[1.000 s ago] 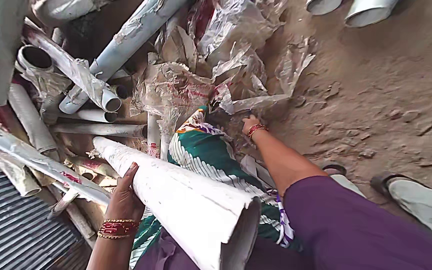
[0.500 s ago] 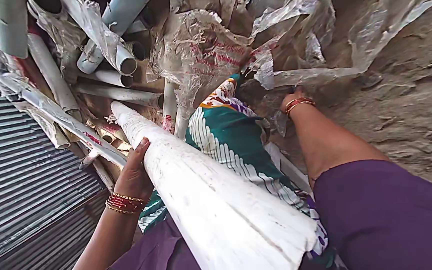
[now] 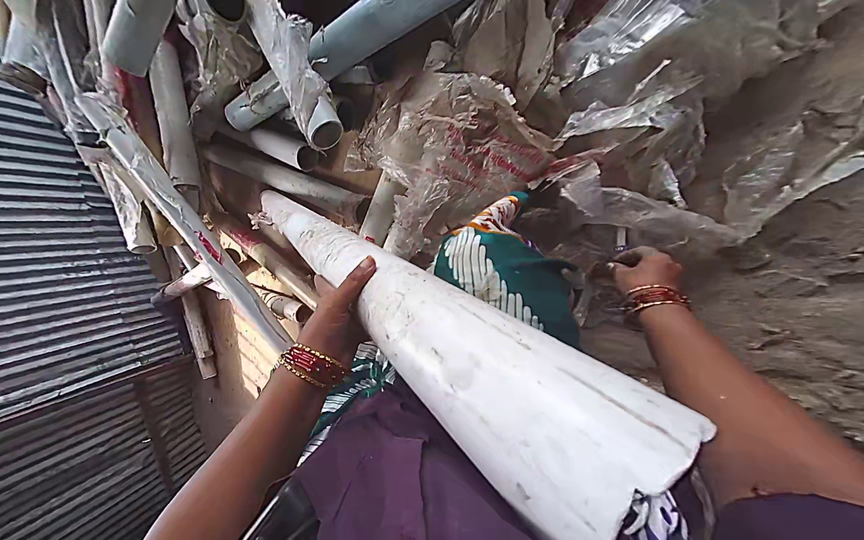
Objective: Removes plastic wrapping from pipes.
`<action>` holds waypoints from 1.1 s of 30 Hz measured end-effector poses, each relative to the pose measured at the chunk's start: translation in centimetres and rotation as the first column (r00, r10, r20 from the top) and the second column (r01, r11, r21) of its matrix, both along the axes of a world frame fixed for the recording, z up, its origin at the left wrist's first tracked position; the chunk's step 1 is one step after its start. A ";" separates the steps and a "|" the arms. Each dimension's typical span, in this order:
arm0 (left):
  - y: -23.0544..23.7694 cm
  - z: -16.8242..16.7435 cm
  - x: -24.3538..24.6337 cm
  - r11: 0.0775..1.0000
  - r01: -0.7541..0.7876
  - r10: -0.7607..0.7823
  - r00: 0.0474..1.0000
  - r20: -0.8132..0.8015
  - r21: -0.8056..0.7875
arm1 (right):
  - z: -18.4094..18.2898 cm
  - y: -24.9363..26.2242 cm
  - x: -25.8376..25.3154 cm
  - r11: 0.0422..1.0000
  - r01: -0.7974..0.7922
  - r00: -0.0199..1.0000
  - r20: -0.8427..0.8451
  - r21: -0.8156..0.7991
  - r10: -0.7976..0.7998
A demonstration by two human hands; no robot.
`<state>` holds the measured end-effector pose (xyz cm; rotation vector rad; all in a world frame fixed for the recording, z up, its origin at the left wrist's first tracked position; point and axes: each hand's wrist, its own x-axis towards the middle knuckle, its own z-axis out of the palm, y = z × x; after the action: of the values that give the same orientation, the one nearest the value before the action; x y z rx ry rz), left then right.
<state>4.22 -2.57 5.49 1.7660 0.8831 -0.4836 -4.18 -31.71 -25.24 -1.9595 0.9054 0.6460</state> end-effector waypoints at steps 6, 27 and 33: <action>2.0 -1.1 -1.9 0.988 -0.113 0.121 0.990 0.068 -0.108 | 8.7 0.4 -2.7 0.799 0.553 0.829 -0.062 0.237 -0.555; 13.0 -8.1 -9.4 0.613 -0.346 0.441 0.896 -0.055 -0.710 | 37.2 13.6 1.3 0.280 -0.869 -0.079 0.672 -0.408 0.736; 15.2 -9.8 -9.2 0.581 -0.280 0.430 0.903 -0.004 -0.764 | 36.4 20.1 4.8 -0.013 -0.616 -0.353 0.261 -0.787 0.898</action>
<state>-4.93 12.67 -4.32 0.8046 0.7254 -0.3337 0.60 -11.62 11.16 -2.5668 -1.4730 0.1024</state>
